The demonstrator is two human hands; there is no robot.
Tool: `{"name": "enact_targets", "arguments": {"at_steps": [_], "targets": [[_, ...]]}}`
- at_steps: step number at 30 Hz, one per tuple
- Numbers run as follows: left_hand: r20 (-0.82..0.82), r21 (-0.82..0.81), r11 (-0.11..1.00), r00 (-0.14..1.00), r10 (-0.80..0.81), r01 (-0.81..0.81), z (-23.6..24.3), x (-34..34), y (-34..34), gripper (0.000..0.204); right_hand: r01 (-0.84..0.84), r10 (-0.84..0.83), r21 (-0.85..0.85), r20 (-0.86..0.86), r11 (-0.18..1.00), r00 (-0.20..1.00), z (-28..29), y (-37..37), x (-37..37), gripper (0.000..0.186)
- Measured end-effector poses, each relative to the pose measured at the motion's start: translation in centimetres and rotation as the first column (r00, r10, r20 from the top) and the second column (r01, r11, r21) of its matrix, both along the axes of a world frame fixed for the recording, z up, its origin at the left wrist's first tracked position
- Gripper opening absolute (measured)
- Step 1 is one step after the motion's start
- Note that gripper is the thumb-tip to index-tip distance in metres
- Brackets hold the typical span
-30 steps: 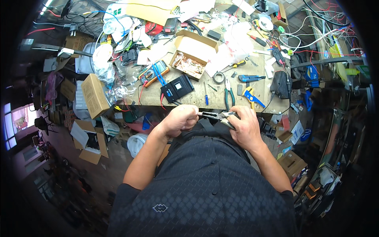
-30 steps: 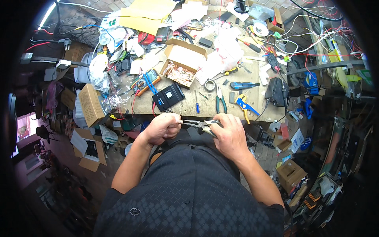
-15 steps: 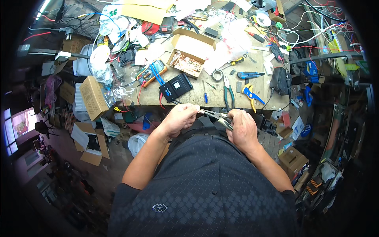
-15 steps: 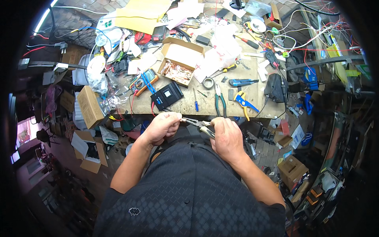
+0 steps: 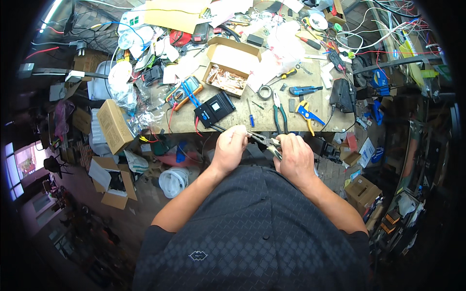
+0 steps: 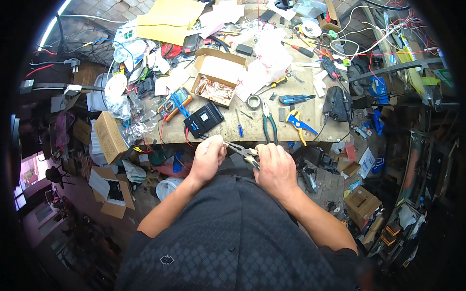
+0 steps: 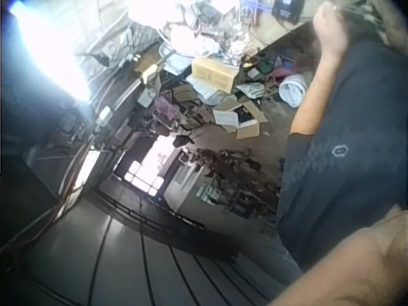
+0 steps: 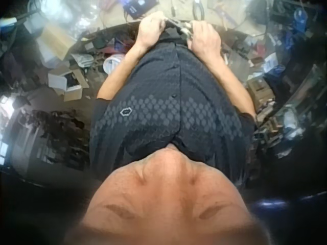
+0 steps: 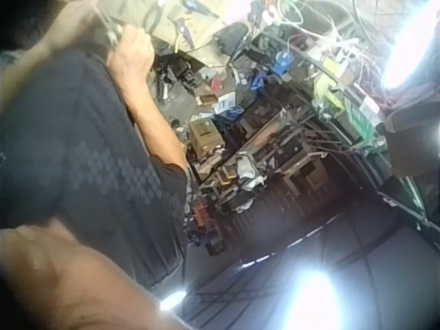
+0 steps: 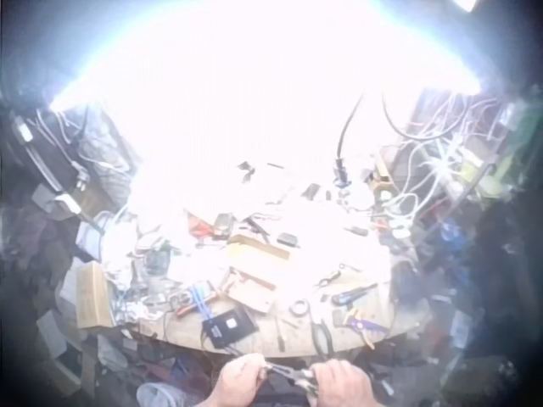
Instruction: The person works at a cluttered workbench, stripping and twisting wires, then uses pliers and a hammer on a yellow cylindrical object on the floor. They return to the bench to continue manipulating small components and wires.
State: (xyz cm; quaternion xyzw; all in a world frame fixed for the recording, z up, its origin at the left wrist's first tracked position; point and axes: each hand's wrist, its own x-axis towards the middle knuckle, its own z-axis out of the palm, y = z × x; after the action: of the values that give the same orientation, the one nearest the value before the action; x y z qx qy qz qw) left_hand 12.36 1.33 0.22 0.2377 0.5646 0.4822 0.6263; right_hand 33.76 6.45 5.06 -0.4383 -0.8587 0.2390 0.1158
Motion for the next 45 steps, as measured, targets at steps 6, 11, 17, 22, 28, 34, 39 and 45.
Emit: {"name": "enact_targets", "arguments": {"at_steps": [6, 11, 17, 22, 28, 34, 39, 45], "targets": [[-0.303, 0.198, 0.98, 0.952, 0.042, 0.02, -0.2, 0.4, -0.7, 0.04, 0.029, -0.047, -0.138, -0.124, 0.99, 0.991, -0.3, -0.6, -0.4, 0.042], [-0.056, 0.069, 0.987, 0.988, -0.143, 0.146, -1.5, 0.2, 0.7, 0.04, 0.205, -0.22, -0.219, -0.05, 0.954, 0.974, -1.5, -1.0, 0.5, 0.043], [-0.41, -0.278, 0.912, 0.822, -0.395, 0.3, -10.7, 6.6, 4.6, 0.044, 0.439, -0.436, 0.003, 0.132, 0.898, 0.89, -3.7, -0.1, 4.3, 0.048], [-0.528, -0.671, 0.717, 0.558, -0.641, 0.189, -14.6, 15.8, 9.7, 0.087, 0.481, -0.49, 0.097, 0.196, 0.871, 0.849, -4.7, 0.3, 5.8, 0.053], [-0.706, -0.593, 0.801, 0.529, -0.47, -0.081, -18.3, 18.9, 10.3, 0.077, 0.492, -0.488, 0.036, 0.215, 0.87, 0.846, -4.3, 0.9, 7.5, 0.047], [-0.546, -0.431, 0.9, 0.812, -0.208, -0.059, -20.2, 17.0, 9.6, 0.052, 0.482, -0.487, 0.077, 0.185, 0.873, 0.853, -4.6, 1.1, 10.6, 0.052], [0.337, -0.423, 0.806, 0.897, -0.284, 0.414, -12.0, 10.3, 7.9, 0.049, 0.479, -0.482, 0.068, 0.213, 0.875, 0.85, -5.6, 1.4, 11.9, 0.053], [0.338, -0.409, 0.854, 0.923, -0.185, 0.321, -3.6, 8.7, 3.6, 0.076, 0.405, -0.419, 0.11, 0.177, 0.908, 0.89, -6.5, 2.5, 10.8, 0.051]]}}
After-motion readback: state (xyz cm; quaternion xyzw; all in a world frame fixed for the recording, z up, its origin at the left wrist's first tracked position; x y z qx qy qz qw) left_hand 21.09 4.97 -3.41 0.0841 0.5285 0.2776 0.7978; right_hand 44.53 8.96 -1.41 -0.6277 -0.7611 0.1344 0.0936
